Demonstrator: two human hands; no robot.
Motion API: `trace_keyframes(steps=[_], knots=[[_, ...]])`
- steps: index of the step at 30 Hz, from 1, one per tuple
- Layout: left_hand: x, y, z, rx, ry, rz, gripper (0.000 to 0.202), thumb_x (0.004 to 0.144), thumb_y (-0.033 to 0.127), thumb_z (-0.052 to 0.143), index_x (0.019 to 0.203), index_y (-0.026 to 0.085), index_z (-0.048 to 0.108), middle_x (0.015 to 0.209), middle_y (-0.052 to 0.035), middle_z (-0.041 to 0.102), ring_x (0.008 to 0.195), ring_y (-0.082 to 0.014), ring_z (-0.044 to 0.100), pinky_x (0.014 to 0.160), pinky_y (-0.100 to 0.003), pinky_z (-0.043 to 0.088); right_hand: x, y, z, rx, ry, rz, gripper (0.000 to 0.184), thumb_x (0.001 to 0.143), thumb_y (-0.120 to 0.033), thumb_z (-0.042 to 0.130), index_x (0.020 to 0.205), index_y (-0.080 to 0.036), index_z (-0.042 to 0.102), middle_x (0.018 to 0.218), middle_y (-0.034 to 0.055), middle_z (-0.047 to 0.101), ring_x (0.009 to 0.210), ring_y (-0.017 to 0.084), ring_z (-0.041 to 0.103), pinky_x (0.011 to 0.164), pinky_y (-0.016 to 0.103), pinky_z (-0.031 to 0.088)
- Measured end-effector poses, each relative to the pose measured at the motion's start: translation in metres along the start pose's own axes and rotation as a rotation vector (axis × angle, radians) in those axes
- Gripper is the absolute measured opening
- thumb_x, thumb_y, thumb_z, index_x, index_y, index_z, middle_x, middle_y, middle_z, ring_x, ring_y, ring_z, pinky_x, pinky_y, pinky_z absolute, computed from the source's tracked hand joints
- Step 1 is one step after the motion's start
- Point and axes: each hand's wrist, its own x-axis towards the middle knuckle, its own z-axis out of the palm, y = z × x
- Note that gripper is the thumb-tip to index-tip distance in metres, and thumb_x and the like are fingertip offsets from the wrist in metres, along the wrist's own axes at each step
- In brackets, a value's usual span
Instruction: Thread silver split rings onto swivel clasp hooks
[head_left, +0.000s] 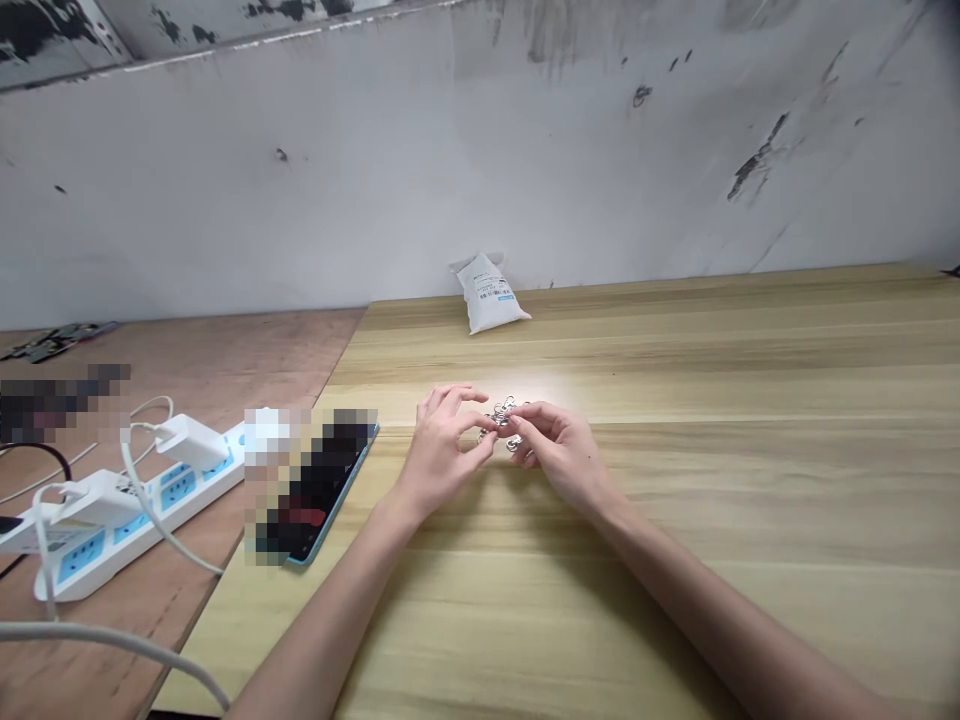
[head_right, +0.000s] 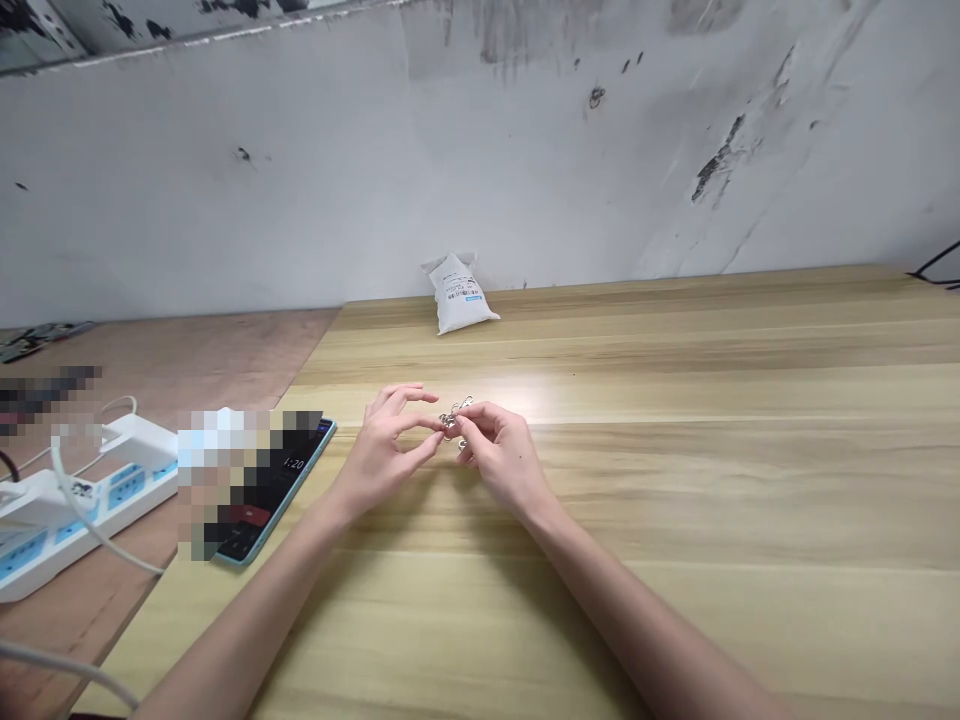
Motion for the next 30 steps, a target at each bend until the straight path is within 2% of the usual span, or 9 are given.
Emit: trace_keyframes(steps=[4, 9, 14, 18, 22, 25, 27, 30], knots=[[0.0, -0.002, -0.001, -0.022, -0.004, 0.018, 0.01, 0.086, 0.02, 0.065, 0.085, 0.027, 0.073, 0.116, -0.0028, 0.063, 0.123, -0.0239, 0.047, 0.103, -0.045, 0.036, 0.0, 0.0, 0.0, -0.001, -0.005, -0.023, 0.031, 0.08, -0.045, 0.067, 0.088, -0.016, 0.066, 0.081, 0.0068, 0.073, 0.052, 0.012, 0.062, 0.051, 0.025, 0.051], [0.0, -0.003, -0.001, 0.016, 0.033, -0.045, 0.008, 0.084, 0.02, 0.065, 0.081, 0.025, 0.071, 0.116, -0.003, 0.064, 0.125, -0.0252, 0.046, 0.104, -0.046, 0.034, -0.002, -0.001, 0.001, -0.003, -0.022, -0.055, 0.029, 0.081, -0.043, 0.067, 0.091, -0.016, 0.066, 0.083, 0.0075, 0.074, 0.054, 0.012, 0.062, 0.052, 0.026, 0.053], [0.0, -0.002, -0.003, 0.052, 0.094, -0.072, 0.006, 0.083, 0.021, 0.065, 0.08, 0.024, 0.07, 0.115, -0.0035, 0.064, 0.125, -0.026, 0.047, 0.103, -0.047, 0.033, -0.004, 0.003, 0.004, -0.044, -0.119, -0.133, 0.022, 0.084, -0.038, 0.064, 0.094, -0.018, 0.066, 0.09, 0.0084, 0.073, 0.064, 0.015, 0.066, 0.055, 0.029, 0.056], [0.001, -0.002, -0.005, 0.05, 0.11, -0.056, 0.007, 0.083, 0.02, 0.065, 0.081, 0.024, 0.07, 0.115, -0.0032, 0.064, 0.125, -0.026, 0.046, 0.103, -0.047, 0.034, -0.005, 0.003, -0.001, -0.248, -0.153, -0.268, 0.011, 0.088, -0.026, 0.057, 0.094, -0.02, 0.063, 0.092, 0.0058, 0.07, 0.069, 0.016, 0.065, 0.058, 0.029, 0.055], [0.001, -0.002, -0.006, 0.016, 0.095, -0.036, 0.008, 0.084, 0.018, 0.064, 0.082, 0.024, 0.07, 0.115, -0.0034, 0.063, 0.125, -0.0256, 0.046, 0.104, -0.047, 0.035, -0.004, -0.004, -0.008, -0.515, -0.194, -0.393, 0.012, 0.087, -0.018, 0.053, 0.095, -0.021, 0.063, 0.088, 0.003, 0.066, 0.064, 0.012, 0.059, 0.057, 0.026, 0.05], [0.002, -0.001, -0.007, -0.009, 0.084, -0.019, 0.009, 0.085, 0.019, 0.064, 0.084, 0.024, 0.071, 0.115, -0.0037, 0.063, 0.126, -0.0252, 0.045, 0.105, -0.046, 0.035, -0.003, -0.008, -0.011, -0.521, -0.167, -0.365, 0.008, 0.089, -0.024, 0.054, 0.092, -0.021, 0.061, 0.089, 0.0032, 0.065, 0.063, 0.011, 0.056, 0.054, 0.024, 0.046], [0.002, 0.001, -0.007, -0.01, 0.078, -0.006, 0.009, 0.085, 0.019, 0.064, 0.084, 0.025, 0.071, 0.116, -0.0035, 0.062, 0.127, -0.0253, 0.044, 0.106, -0.046, 0.035, -0.002, -0.008, -0.011, -0.496, -0.151, -0.332, 0.012, 0.089, -0.032, 0.056, 0.092, -0.02, 0.06, 0.09, 0.0035, 0.065, 0.062, 0.011, 0.055, 0.053, 0.024, 0.044], [0.001, 0.003, -0.007, -0.004, 0.07, 0.017, 0.01, 0.084, 0.02, 0.065, 0.083, 0.026, 0.073, 0.116, -0.0029, 0.062, 0.127, -0.0254, 0.044, 0.105, -0.045, 0.035, -0.001, -0.007, -0.01, -0.474, -0.199, -0.295, 0.019, 0.09, -0.038, 0.057, 0.091, -0.02, 0.063, 0.085, 0.0028, 0.065, 0.061, 0.011, 0.052, 0.052, 0.024, 0.041]])
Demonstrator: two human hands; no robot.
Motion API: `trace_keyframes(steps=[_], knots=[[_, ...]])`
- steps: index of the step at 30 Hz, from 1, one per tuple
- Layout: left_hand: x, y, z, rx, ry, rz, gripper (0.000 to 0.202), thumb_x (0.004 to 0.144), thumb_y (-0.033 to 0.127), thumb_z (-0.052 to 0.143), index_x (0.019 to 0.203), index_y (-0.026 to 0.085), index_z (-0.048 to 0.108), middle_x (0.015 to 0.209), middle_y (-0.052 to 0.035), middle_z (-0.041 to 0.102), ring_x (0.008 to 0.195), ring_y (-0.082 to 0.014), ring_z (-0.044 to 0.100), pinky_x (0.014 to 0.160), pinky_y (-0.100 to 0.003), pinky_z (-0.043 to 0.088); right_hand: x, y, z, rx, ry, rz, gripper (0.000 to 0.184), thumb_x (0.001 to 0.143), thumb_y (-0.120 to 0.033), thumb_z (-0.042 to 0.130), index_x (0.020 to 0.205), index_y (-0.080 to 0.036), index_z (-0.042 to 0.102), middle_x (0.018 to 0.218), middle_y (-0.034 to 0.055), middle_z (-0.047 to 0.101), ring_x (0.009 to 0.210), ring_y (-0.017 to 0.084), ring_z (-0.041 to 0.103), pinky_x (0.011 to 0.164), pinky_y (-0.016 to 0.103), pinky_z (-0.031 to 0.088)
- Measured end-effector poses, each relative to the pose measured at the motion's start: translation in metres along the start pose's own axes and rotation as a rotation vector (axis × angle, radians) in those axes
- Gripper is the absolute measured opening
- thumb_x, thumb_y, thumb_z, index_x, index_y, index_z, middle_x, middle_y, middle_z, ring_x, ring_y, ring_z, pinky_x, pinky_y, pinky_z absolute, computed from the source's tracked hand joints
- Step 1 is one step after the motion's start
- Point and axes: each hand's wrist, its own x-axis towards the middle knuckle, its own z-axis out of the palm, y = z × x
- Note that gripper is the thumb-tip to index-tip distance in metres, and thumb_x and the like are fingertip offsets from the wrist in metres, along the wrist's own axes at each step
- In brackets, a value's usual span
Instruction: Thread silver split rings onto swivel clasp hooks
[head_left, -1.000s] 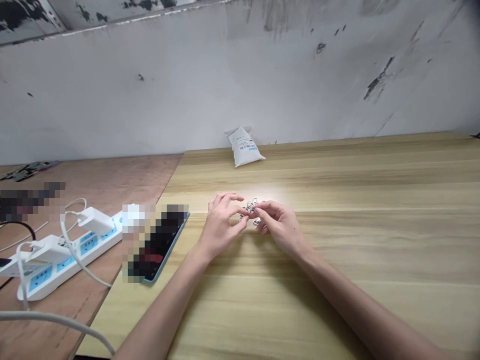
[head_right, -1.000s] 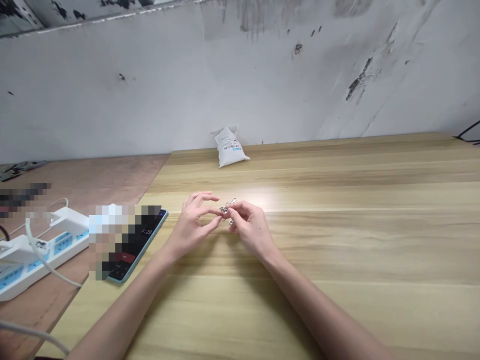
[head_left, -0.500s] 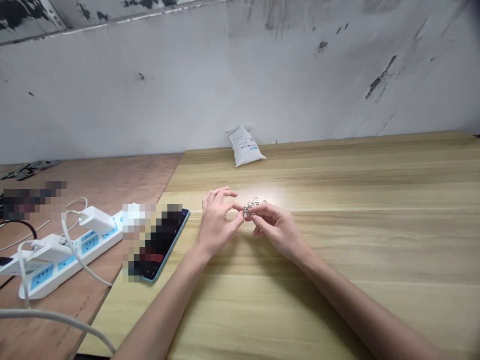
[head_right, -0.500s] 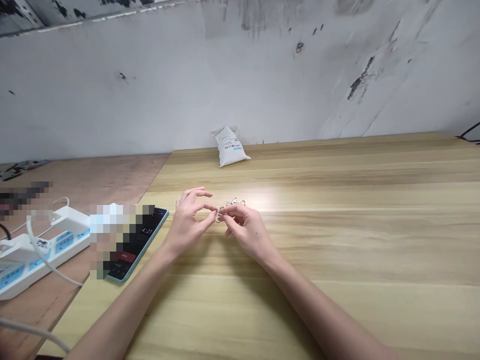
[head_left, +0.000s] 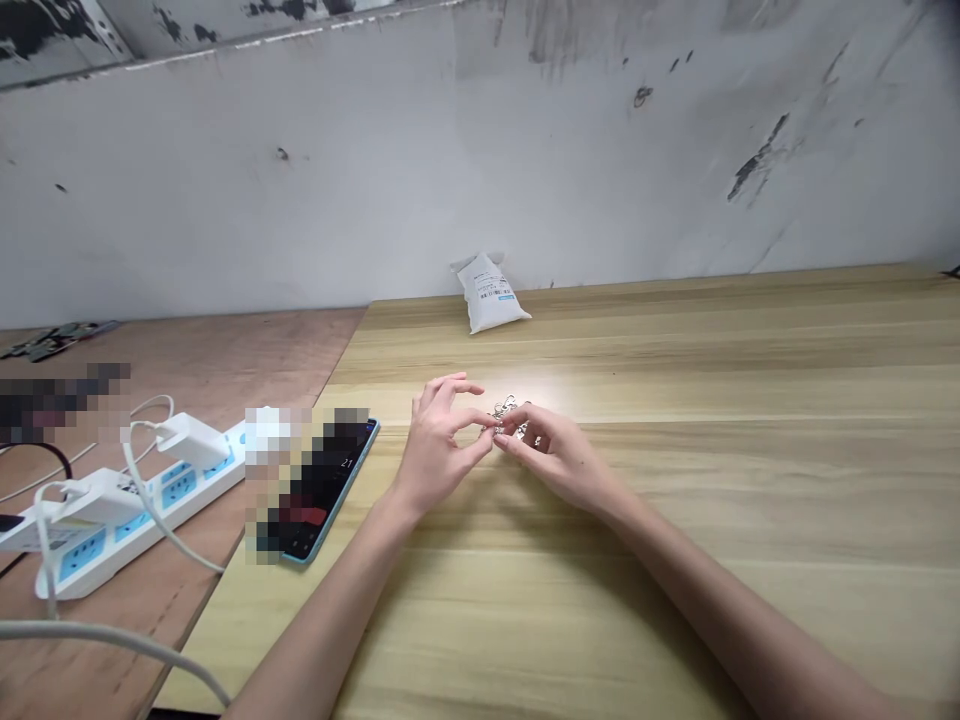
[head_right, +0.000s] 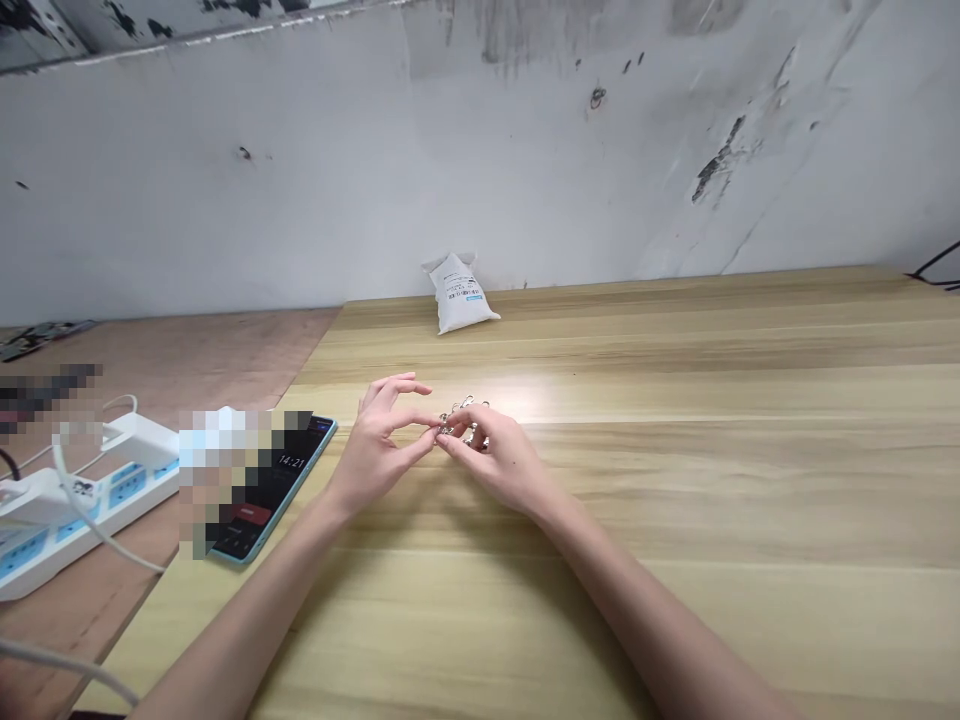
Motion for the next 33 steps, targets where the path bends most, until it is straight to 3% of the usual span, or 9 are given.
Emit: trace_keyframes(steps=[8, 13, 20, 25, 33], knots=[[-0.001, 0.002, -0.003, 0.059, -0.011, 0.05, 0.01, 0.082, 0.02, 0.067, 0.08, 0.027, 0.073, 0.119, -0.0021, 0.061, 0.13, -0.0263, 0.041, 0.106, -0.046, 0.033, 0.001, 0.003, -0.006, -0.049, -0.105, -0.017, 0.023, 0.092, -0.036, 0.055, 0.077, -0.02, 0.062, 0.07, 0.0004, 0.062, 0.057, 0.012, 0.049, 0.05, 0.023, 0.036], [-0.002, 0.0, 0.0, 0.077, -0.056, 0.044, 0.01, 0.082, 0.018, 0.064, 0.079, 0.025, 0.07, 0.12, -0.0029, 0.06, 0.131, -0.0259, 0.041, 0.111, -0.049, 0.028, 0.001, 0.015, -0.01, -0.414, 0.016, -0.166, 0.015, 0.091, -0.028, 0.057, 0.082, -0.021, 0.067, 0.072, 0.0005, 0.067, 0.057, 0.012, 0.054, 0.054, 0.024, 0.035], [-0.003, -0.004, 0.003, 0.042, -0.141, -0.024, 0.01, 0.082, 0.017, 0.062, 0.077, 0.023, 0.068, 0.12, -0.0044, 0.06, 0.132, -0.0275, 0.041, 0.107, -0.05, 0.032, -0.001, 0.019, -0.007, -0.756, 0.134, -0.379, 0.024, 0.096, -0.025, 0.05, 0.087, -0.023, 0.072, 0.071, 0.0021, 0.069, 0.062, 0.013, 0.057, 0.053, 0.025, 0.03], [-0.004, -0.006, 0.003, -0.003, -0.197, -0.048, 0.012, 0.082, 0.016, 0.06, 0.078, 0.023, 0.068, 0.122, -0.0049, 0.059, 0.132, -0.0276, 0.04, 0.107, -0.05, 0.034, -0.002, 0.016, -0.005, -0.792, 0.083, -0.447, 0.031, 0.098, -0.024, 0.045, 0.084, -0.024, 0.073, 0.064, 0.002, 0.065, 0.058, 0.014, 0.052, 0.055, 0.027, 0.031], [-0.004, -0.009, 0.002, -0.05, -0.224, -0.066, 0.01, 0.083, 0.017, 0.059, 0.08, 0.023, 0.067, 0.125, -0.0048, 0.058, 0.135, -0.0273, 0.037, 0.109, -0.051, 0.033, -0.002, 0.011, -0.008, -0.669, 0.021, -0.429, 0.032, 0.098, -0.024, 0.043, 0.1, -0.027, 0.075, 0.064, 0.0027, 0.065, 0.058, 0.014, 0.052, 0.057, 0.026, 0.036]])
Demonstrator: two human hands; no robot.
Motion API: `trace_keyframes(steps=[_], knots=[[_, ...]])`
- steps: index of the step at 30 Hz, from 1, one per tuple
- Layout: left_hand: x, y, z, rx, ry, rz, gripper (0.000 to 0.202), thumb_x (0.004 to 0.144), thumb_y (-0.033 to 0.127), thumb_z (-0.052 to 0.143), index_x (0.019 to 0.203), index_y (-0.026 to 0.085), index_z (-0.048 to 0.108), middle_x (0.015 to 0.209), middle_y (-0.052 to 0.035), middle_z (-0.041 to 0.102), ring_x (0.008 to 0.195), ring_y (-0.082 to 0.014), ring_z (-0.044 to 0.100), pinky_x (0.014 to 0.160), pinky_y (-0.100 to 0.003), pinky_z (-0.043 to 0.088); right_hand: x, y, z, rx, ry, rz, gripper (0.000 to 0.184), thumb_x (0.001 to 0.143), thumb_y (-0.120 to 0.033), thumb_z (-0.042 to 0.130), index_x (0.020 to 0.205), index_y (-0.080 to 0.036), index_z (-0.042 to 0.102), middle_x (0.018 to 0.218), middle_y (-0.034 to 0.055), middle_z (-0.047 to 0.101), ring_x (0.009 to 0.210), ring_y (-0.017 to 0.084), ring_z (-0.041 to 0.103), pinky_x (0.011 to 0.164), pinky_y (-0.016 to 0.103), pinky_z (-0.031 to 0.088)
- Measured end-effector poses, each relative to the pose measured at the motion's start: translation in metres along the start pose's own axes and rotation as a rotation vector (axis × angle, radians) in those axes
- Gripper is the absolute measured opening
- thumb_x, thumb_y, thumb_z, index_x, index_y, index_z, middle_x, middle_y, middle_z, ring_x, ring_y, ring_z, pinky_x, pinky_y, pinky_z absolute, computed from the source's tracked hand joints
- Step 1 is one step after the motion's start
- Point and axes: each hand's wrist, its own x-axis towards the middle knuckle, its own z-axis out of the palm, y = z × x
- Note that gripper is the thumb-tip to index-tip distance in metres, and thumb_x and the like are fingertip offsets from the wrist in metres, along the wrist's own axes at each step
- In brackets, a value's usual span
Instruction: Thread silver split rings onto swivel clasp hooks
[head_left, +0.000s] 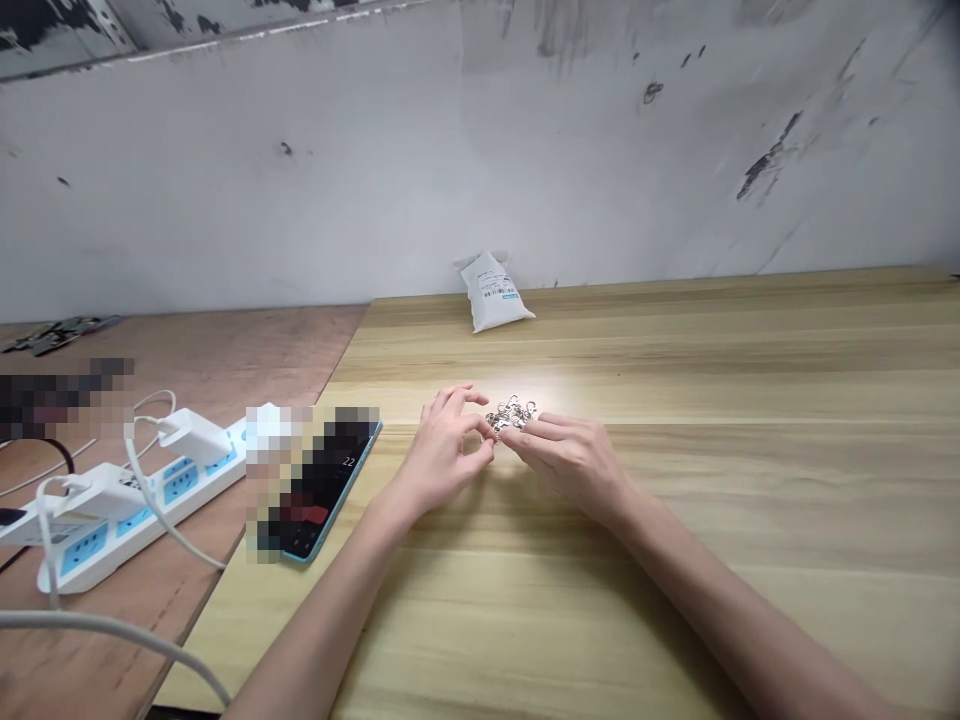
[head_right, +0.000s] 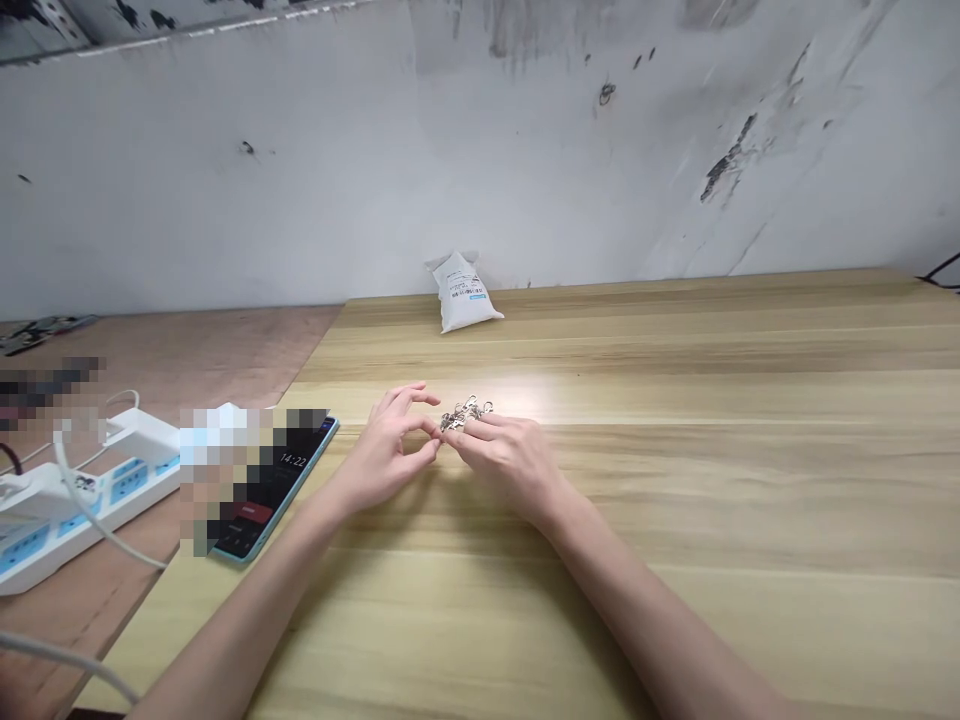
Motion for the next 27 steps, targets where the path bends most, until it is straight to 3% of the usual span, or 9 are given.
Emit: trace_keyframes(steps=[5, 12, 17, 22, 27], knots=[[0.0, -0.002, -0.001, -0.017, -0.03, -0.01, 0.009, 0.085, 0.018, 0.058, 0.083, 0.022, 0.066, 0.126, -0.0052, 0.057, 0.137, -0.0265, 0.035, 0.11, -0.051, 0.033, -0.001, -0.002, 0.003, 0.014, -0.007, 0.009, 0.034, 0.098, -0.021, 0.041, 0.104, -0.027, 0.074, 0.067, 0.0022, 0.068, 0.059, 0.013, 0.055, 0.055, 0.026, 0.036], [0.0, 0.0, -0.001, 0.031, 0.021, 0.016, 0.008, 0.085, 0.019, 0.059, 0.082, 0.023, 0.066, 0.126, -0.0057, 0.055, 0.137, -0.0273, 0.035, 0.11, -0.051, 0.032, 0.001, -0.007, 0.005, 0.326, 0.024, 0.167, 0.021, 0.095, -0.03, 0.051, 0.095, -0.023, 0.071, 0.081, 0.0032, 0.072, 0.057, 0.013, 0.06, 0.056, 0.025, 0.044], [0.001, -0.001, -0.002, 0.062, 0.087, 0.028, 0.008, 0.085, 0.019, 0.06, 0.082, 0.023, 0.066, 0.125, -0.0062, 0.056, 0.136, -0.0275, 0.036, 0.109, -0.05, 0.033, 0.0, -0.007, 0.01, 0.37, 0.031, 0.29, 0.02, 0.094, -0.023, 0.05, 0.11, -0.024, 0.062, 0.093, 0.003, 0.075, 0.057, 0.014, 0.064, 0.058, 0.027, 0.047], [0.002, -0.001, -0.003, 0.089, 0.107, 0.033, 0.008, 0.085, 0.019, 0.059, 0.082, 0.022, 0.066, 0.124, -0.0063, 0.056, 0.136, -0.0271, 0.036, 0.109, -0.05, 0.033, 0.0, -0.008, 0.009, 0.327, 0.047, 0.338, 0.011, 0.093, -0.026, 0.053, 0.096, -0.022, 0.063, 0.084, 0.0031, 0.075, 0.057, 0.016, 0.066, 0.056, 0.028, 0.045], [0.002, 0.001, -0.002, 0.097, 0.109, 0.033, 0.009, 0.086, 0.02, 0.059, 0.082, 0.022, 0.066, 0.124, -0.0062, 0.057, 0.135, -0.027, 0.037, 0.109, -0.049, 0.032, 0.001, -0.014, 0.005, 0.46, 0.068, 0.335, 0.015, 0.093, -0.029, 0.055, 0.094, -0.022, 0.068, 0.082, 0.0035, 0.075, 0.06, 0.016, 0.064, 0.057, 0.028, 0.047]])
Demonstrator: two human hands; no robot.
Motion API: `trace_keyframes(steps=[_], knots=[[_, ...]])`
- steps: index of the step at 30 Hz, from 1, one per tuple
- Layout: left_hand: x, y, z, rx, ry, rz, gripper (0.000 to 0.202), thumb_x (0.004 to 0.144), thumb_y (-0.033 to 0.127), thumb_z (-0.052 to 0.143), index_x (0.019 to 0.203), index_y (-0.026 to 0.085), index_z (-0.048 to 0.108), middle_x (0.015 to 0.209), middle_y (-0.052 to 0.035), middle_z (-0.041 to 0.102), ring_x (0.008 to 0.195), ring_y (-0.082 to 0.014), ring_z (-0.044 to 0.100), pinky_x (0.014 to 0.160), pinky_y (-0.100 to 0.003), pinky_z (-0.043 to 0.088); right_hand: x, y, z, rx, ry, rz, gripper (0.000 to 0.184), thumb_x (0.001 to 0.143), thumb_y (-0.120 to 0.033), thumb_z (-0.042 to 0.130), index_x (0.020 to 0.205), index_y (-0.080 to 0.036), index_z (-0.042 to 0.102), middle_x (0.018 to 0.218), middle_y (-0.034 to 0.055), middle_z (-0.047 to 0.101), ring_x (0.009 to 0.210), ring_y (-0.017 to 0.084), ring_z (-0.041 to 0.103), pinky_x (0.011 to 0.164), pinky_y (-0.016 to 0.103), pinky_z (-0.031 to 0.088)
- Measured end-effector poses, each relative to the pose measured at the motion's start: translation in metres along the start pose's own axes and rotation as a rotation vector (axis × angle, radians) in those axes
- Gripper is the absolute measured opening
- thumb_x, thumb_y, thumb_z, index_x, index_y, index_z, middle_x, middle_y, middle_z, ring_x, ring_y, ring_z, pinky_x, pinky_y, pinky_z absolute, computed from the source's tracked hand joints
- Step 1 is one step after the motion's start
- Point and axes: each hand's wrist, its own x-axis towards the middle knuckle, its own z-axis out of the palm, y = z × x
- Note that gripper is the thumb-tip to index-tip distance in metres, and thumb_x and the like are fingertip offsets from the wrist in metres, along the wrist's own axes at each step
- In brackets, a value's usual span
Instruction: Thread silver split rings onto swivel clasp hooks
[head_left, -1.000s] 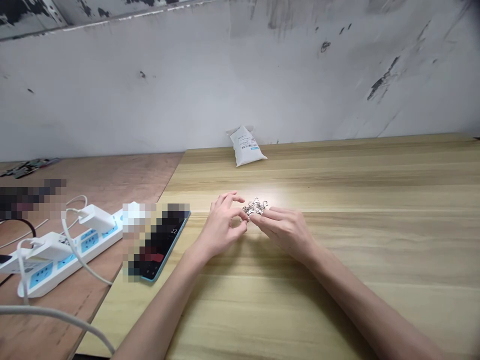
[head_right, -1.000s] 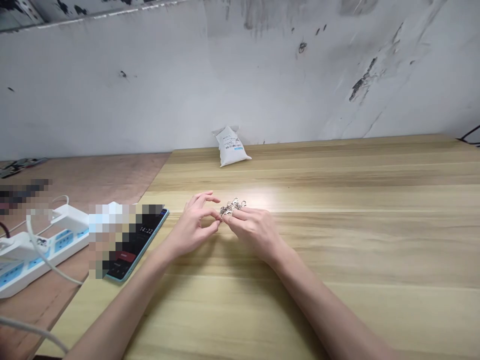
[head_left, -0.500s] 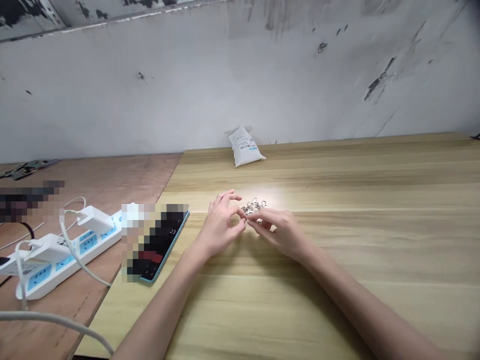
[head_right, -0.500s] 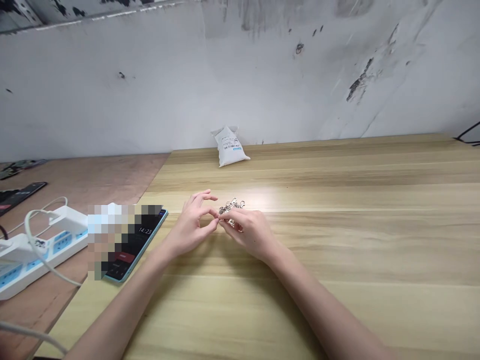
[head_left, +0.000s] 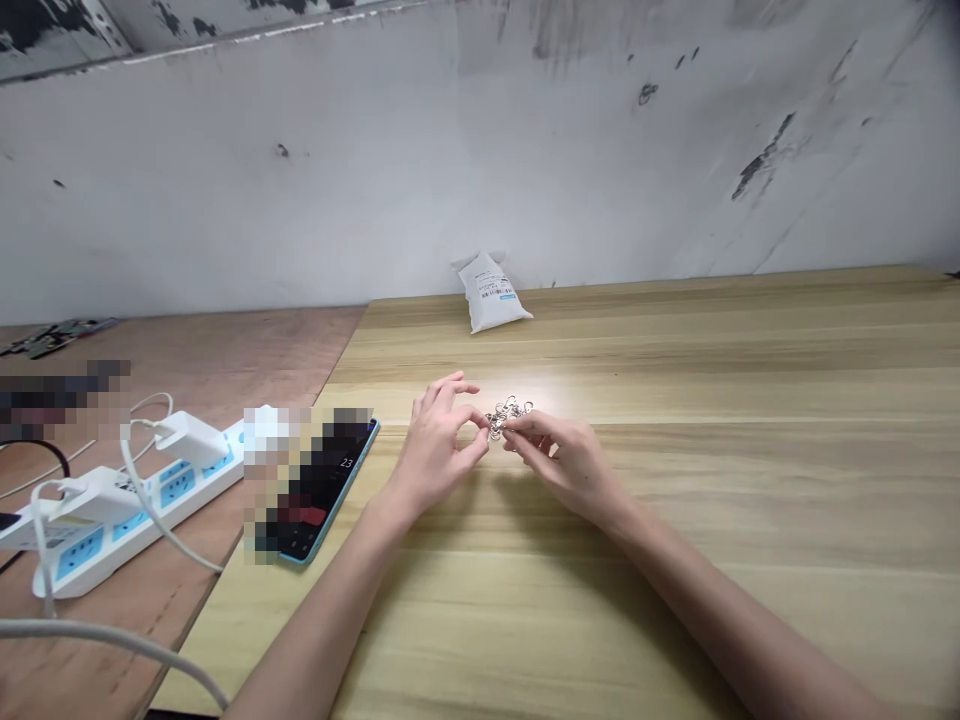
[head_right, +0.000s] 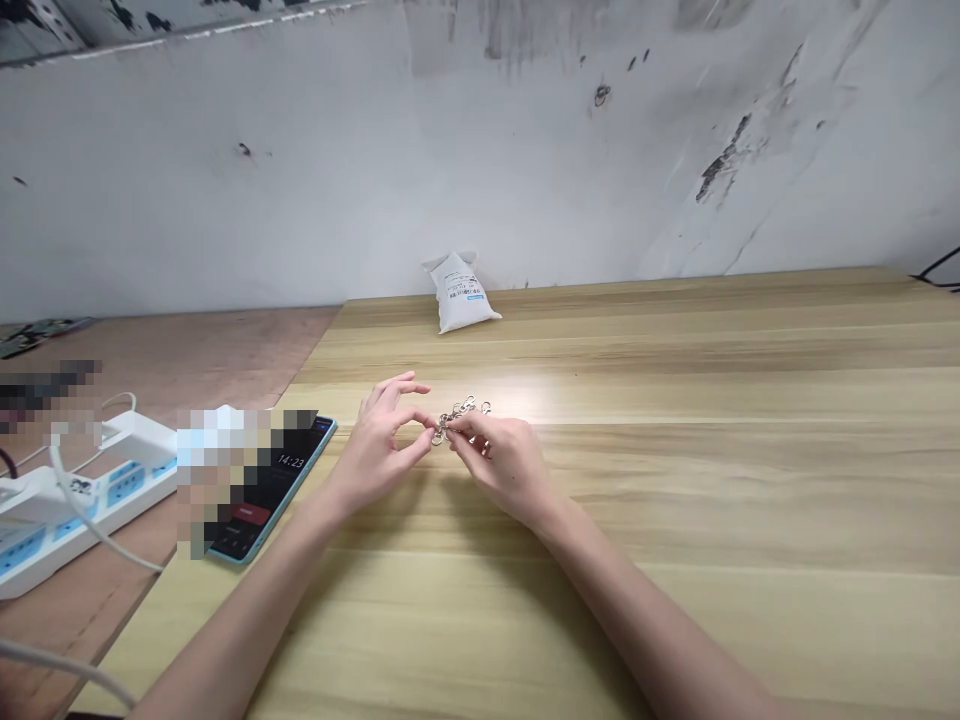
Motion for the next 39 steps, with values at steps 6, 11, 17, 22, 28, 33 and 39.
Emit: trace_keyframes(steps=[6, 11, 17, 22, 28, 33, 39], knots=[[0.001, -0.006, -0.006, 0.07, -0.017, -0.029, 0.01, 0.085, 0.02, 0.058, 0.08, 0.021, 0.066, 0.125, -0.0071, 0.058, 0.134, -0.0285, 0.039, 0.107, -0.05, 0.034, 0.001, 0.001, -0.002, -0.074, -0.042, -0.019, 0.02, 0.092, -0.028, 0.053, 0.094, -0.021, 0.071, 0.07, 0.0027, 0.071, 0.053, 0.013, 0.057, 0.054, 0.026, 0.041], [0.0, -0.013, -0.014, 0.261, -0.078, 0.033, 0.007, 0.077, 0.019, 0.06, 0.071, 0.02, 0.064, 0.124, -0.0076, 0.06, 0.133, -0.029, 0.041, 0.115, -0.053, 0.023, 0.002, 0.007, -0.008, -0.204, -0.201, -0.079, 0.019, 0.088, -0.022, 0.054, 0.09, -0.021, 0.073, 0.063, 0.0004, 0.068, 0.052, 0.011, 0.054, 0.053, 0.023, 0.036], [-0.002, -0.018, -0.013, 0.358, -0.177, 0.067, 0.008, 0.074, 0.021, 0.061, 0.066, 0.02, 0.062, 0.125, -0.0068, 0.061, 0.132, -0.0286, 0.043, 0.118, -0.056, 0.016, 0.001, 0.004, -0.008, -0.272, -0.3, -0.1, 0.018, 0.082, -0.016, 0.056, 0.087, -0.02, 0.073, 0.062, -0.0001, 0.067, 0.054, 0.011, 0.055, 0.056, 0.022, 0.034], [-0.001, -0.017, -0.014, 0.357, -0.14, 0.098, 0.017, 0.081, 0.027, 0.06, 0.065, 0.02, 0.063, 0.124, -0.0068, 0.063, 0.13, -0.0283, 0.045, 0.118, -0.056, 0.018, 0.0, 0.005, -0.007, -0.287, -0.263, -0.123, 0.021, 0.084, -0.021, 0.056, 0.068, -0.018, 0.069, 0.057, 0.0003, 0.063, 0.052, 0.01, 0.051, 0.054, 0.023, 0.03], [0.0, -0.012, -0.003, 0.349, -0.104, 0.206, 0.011, 0.085, 0.021, 0.059, 0.084, 0.022, 0.07, 0.124, -0.0076, 0.062, 0.127, -0.0276, 0.048, 0.115, -0.056, 0.025, 0.001, 0.009, -0.005, -0.346, -0.183, -0.125, 0.034, 0.089, -0.025, 0.051, 0.056, -0.017, 0.057, 0.052, -0.0002, 0.057, 0.049, 0.009, 0.045, 0.052, 0.024, 0.025], [0.002, -0.013, 0.009, 0.37, -0.047, 0.248, 0.016, 0.085, 0.015, 0.058, 0.075, 0.021, 0.069, 0.12, -0.007, 0.065, 0.123, -0.0275, 0.051, 0.111, -0.055, 0.032, 0.002, 0.01, -0.004, -0.338, -0.16, -0.122, 0.036, 0.091, -0.028, 0.05, 0.056, -0.017, 0.055, 0.052, -0.0005, 0.056, 0.049, 0.009, 0.044, 0.052, 0.024, 0.023], [0.002, -0.019, 0.01, 0.35, -0.054, 0.234, 0.014, 0.085, 0.013, 0.056, 0.077, 0.018, 0.065, 0.121, -0.009, 0.065, 0.124, -0.0273, 0.051, 0.112, -0.052, 0.03, 0.003, 0.01, -0.004, -0.354, -0.11, -0.127, 0.041, 0.092, -0.028, 0.049, 0.053, -0.017, 0.051, 0.049, -0.0024, 0.048, 0.047, 0.009, 0.036, 0.051, 0.025, 0.023]])
